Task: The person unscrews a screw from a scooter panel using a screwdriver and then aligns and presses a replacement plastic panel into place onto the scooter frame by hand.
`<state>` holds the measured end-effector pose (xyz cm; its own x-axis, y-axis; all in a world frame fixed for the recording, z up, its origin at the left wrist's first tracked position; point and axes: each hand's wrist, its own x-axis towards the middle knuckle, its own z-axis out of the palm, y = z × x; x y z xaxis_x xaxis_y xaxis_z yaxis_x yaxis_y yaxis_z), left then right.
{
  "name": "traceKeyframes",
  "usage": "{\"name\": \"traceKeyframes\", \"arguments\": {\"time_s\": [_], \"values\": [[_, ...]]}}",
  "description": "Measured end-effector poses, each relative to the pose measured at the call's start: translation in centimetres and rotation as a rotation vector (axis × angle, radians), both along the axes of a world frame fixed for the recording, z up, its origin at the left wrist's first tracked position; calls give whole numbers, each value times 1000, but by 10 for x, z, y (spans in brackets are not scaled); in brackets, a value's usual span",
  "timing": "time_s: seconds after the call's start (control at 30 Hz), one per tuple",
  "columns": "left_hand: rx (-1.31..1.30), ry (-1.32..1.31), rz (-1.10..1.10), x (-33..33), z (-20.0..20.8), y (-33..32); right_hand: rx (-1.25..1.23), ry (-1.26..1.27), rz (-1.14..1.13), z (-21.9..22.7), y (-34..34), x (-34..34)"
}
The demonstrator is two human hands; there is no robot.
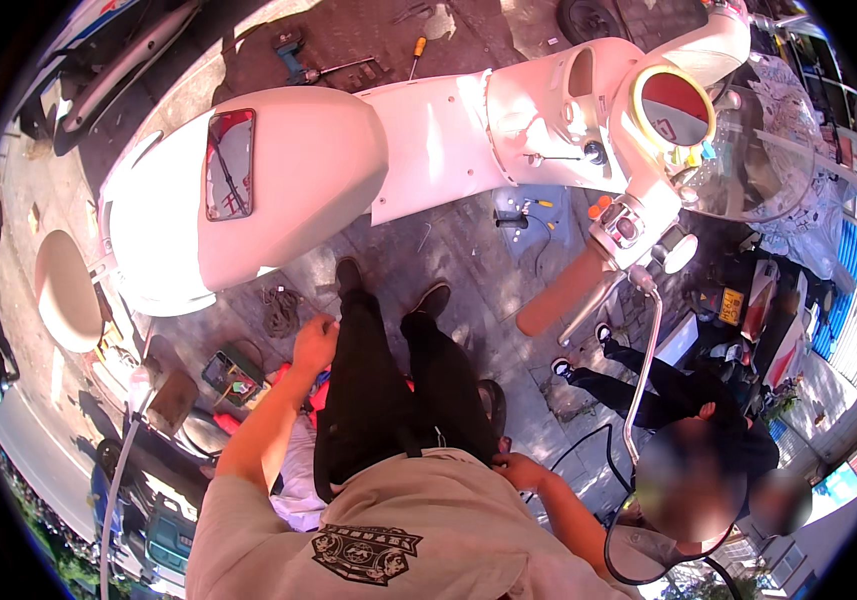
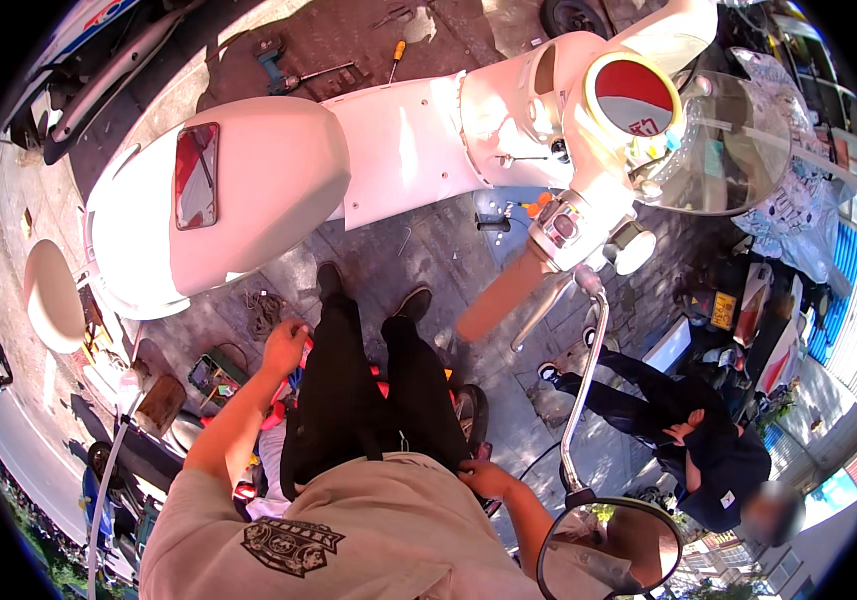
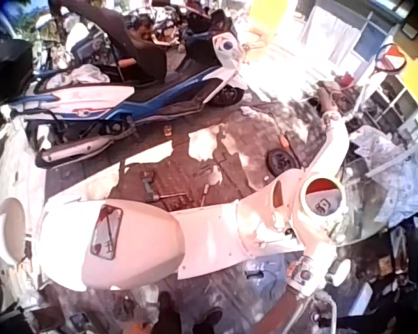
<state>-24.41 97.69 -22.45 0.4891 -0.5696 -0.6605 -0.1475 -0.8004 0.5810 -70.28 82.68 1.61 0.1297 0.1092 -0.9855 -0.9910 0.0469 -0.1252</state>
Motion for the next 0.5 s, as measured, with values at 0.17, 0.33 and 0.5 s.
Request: {"name": "traceKeyframes", "arguments": {"time_s": [0.17, 0.33, 0.5], "values": [[64, 123, 137, -41, 97, 37, -121, -87, 81, 4, -43, 3], [-327, 533, 455, -53, 206, -101, -181, -292, -222, 17, -76, -22], [-638, 360, 300, -67, 258, -244, -302, -265, 150, 35, -105, -5]]}}
